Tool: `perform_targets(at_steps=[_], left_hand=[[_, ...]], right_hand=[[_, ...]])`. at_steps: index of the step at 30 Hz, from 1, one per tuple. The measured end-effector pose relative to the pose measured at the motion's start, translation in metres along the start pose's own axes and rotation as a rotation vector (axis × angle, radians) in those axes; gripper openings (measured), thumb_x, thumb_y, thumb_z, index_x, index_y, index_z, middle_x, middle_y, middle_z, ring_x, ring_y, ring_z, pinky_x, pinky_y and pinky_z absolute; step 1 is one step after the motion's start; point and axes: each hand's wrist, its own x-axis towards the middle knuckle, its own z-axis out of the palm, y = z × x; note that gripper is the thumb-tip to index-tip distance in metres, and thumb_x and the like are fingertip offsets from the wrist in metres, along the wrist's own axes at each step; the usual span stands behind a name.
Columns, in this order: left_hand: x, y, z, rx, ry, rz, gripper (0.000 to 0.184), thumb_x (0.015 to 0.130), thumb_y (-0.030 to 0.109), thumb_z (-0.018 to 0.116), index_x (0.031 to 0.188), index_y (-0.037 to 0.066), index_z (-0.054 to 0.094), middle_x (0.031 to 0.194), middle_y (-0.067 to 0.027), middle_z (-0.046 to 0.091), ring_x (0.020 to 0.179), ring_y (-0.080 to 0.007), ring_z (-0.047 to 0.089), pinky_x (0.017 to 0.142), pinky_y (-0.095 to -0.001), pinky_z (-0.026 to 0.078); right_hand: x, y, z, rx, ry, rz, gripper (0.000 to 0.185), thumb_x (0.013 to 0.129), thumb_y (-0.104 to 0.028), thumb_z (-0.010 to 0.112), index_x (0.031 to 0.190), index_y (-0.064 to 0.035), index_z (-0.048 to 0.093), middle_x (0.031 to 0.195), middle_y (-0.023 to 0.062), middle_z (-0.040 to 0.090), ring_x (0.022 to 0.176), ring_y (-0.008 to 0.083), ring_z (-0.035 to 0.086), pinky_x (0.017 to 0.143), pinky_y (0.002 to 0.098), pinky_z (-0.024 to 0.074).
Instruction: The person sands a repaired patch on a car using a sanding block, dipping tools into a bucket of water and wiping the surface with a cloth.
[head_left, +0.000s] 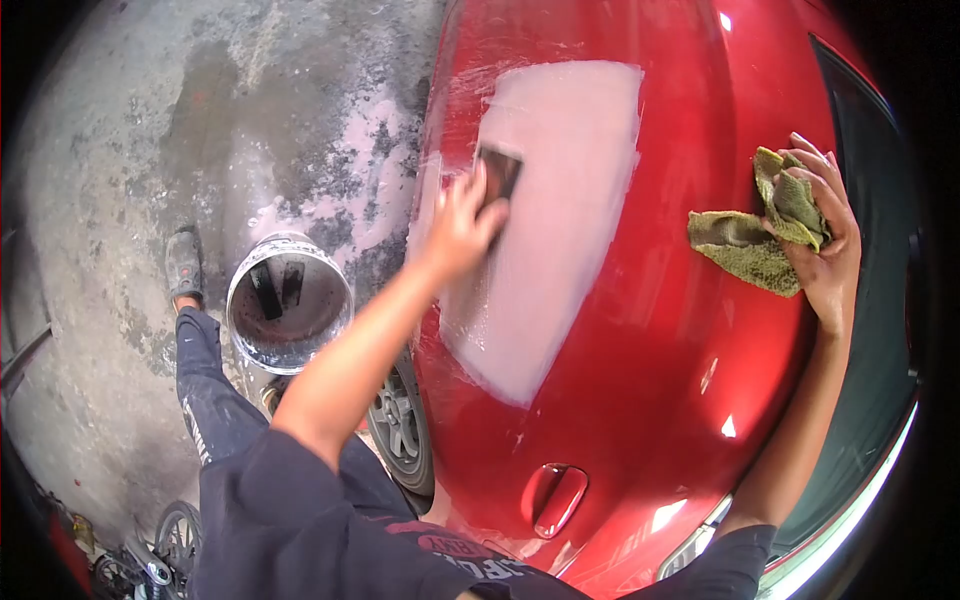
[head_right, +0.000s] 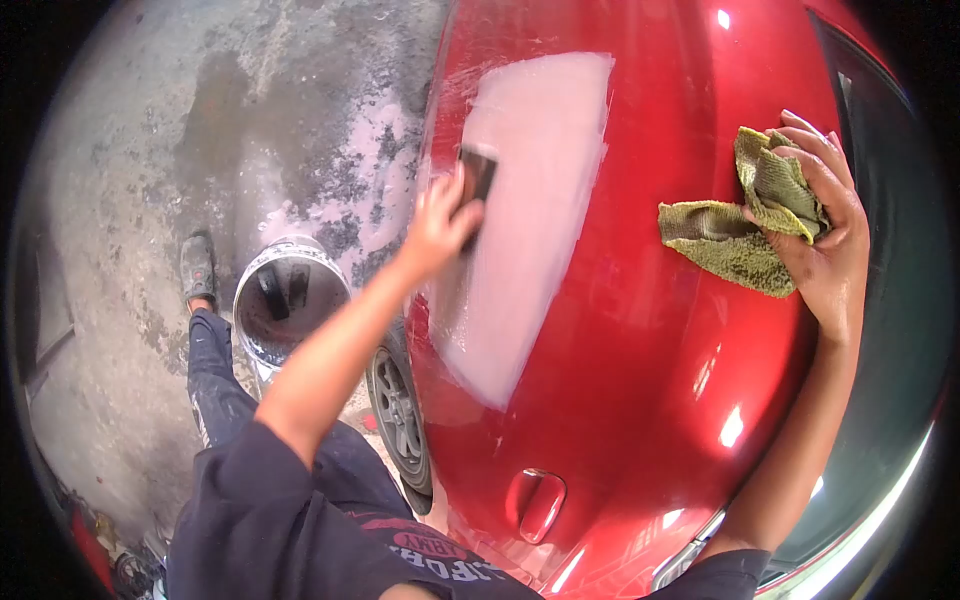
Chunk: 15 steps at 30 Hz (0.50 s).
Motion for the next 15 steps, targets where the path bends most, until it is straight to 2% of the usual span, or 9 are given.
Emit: perform_targets(at_steps=[1,3,5,7,9,10,12,13,15], left_hand=[[0.035,-0.015,-0.001,-0.003,0.013,0.011,0.074,0.1,0.043,0.062,0.154,-0.002,0.042,0.15,-0.0257,0.048,0.136,-0.0426,0.045,0.117,-0.046,0.034],[0.035,-0.015,-0.007,-0.029,0.003,-0.003,0.074,0.1,0.043,0.063,0.155,-0.001,0.042,0.149,-0.0258,0.049,0.137,-0.0425,0.045,0.117,-0.0472,0.034],[-0.037,-0.005,0.001,-0.005,-0.001,-0.009,0.076,0.099,0.043,0.064,0.157,0.0,0.04,0.153,-0.0252,0.046,0.139,-0.0416,0.043,0.119,-0.0488,0.032],[-0.127,0.019,-0.004,-0.025,-0.1,-0.052,0.078,0.098,0.041,0.066,0.158,0.001,0.038,0.157,-0.0249,0.042,0.143,-0.0417,0.04,0.121,-0.0509,0.028],[-0.149,0.032,-0.014,-0.087,-0.196,-0.101,0.081,0.097,0.039,0.068,0.159,0.0,0.035,0.159,-0.0247,0.038,0.145,-0.0424,0.037,0.123,-0.0513,0.025],[-0.126,0.023,-0.008,-0.032,-0.161,-0.06,0.079,0.096,0.035,0.068,0.159,-0.001,0.035,0.157,-0.0256,0.04,0.146,-0.044,0.036,0.123,-0.0519,0.025],[-0.034,-0.009,0.002,-0.041,-0.011,0.008,0.075,0.098,0.037,0.066,0.155,-0.004,0.04,0.146,-0.0242,0.049,0.138,-0.04,0.044,0.117,-0.0476,0.033],[0.012,-0.016,-0.007,-0.084,-0.077,-0.037,0.08,0.099,0.047,0.061,0.156,-0.004,0.038,0.149,-0.0284,0.045,0.138,-0.0432,0.043,0.118,-0.0495,0.034],[0.031,-0.025,-0.007,-0.109,-0.046,-0.02,0.08,0.099,0.048,0.063,0.158,-0.001,0.038,0.148,-0.028,0.046,0.137,-0.0421,0.044,0.117,-0.0495,0.035]], right_hand=[[-0.002,0.0,0.0,0.023,0.003,0.001,0.057,0.071,-0.031,0.078,0.118,-0.0001,0.07,0.132,0.0128,0.068,0.139,0.0345,0.054,0.127,0.0533,0.0205],[0.0,0.0,0.0,0.074,0.007,-0.013,0.056,0.071,-0.03,0.077,0.118,0.0002,0.07,0.132,0.013,0.068,0.139,0.0341,0.054,0.127,0.0537,0.0208],[0.004,-0.004,-0.002,0.028,0.018,-0.018,0.054,0.073,-0.03,0.079,0.117,0.0004,0.07,0.132,0.0128,0.068,0.139,0.0342,0.054,0.128,0.0537,0.0204],[0.001,-0.005,0.0,0.024,0.016,-0.013,0.052,0.073,-0.026,0.079,0.117,0.0001,0.07,0.132,0.0127,0.068,0.14,0.0343,0.053,0.128,0.0529,0.0204],[0.001,-0.003,0.0,0.079,0.02,-0.006,0.048,0.072,-0.018,0.078,0.116,-0.0008,0.07,0.133,0.0121,0.067,0.14,0.0334,0.053,0.128,0.0514,0.021],[0.0,-0.005,0.001,0.078,0.011,0.011,0.047,0.072,-0.016,0.077,0.116,-0.0009,0.07,0.133,0.012,0.067,0.14,0.0333,0.053,0.128,0.0513,0.0211],[0.0,-0.007,0.0,0.067,-0.001,0.023,0.048,0.072,-0.017,0.078,0.116,-0.0011,0.071,0.133,0.0115,0.067,0.14,0.0331,0.053,0.128,0.0514,0.0206],[-0.002,-0.007,0.0,0.075,-0.001,0.022,0.049,0.072,-0.018,0.079,0.116,-0.001,0.071,0.133,0.0116,0.067,0.14,0.0332,0.053,0.128,0.0514,0.0205],[0.0,-0.007,-0.001,0.094,0.015,0.0,0.05,0.071,-0.019,0.081,0.117,-0.0009,0.071,0.133,0.0117,0.067,0.14,0.0333,0.053,0.128,0.0515,0.0202]])
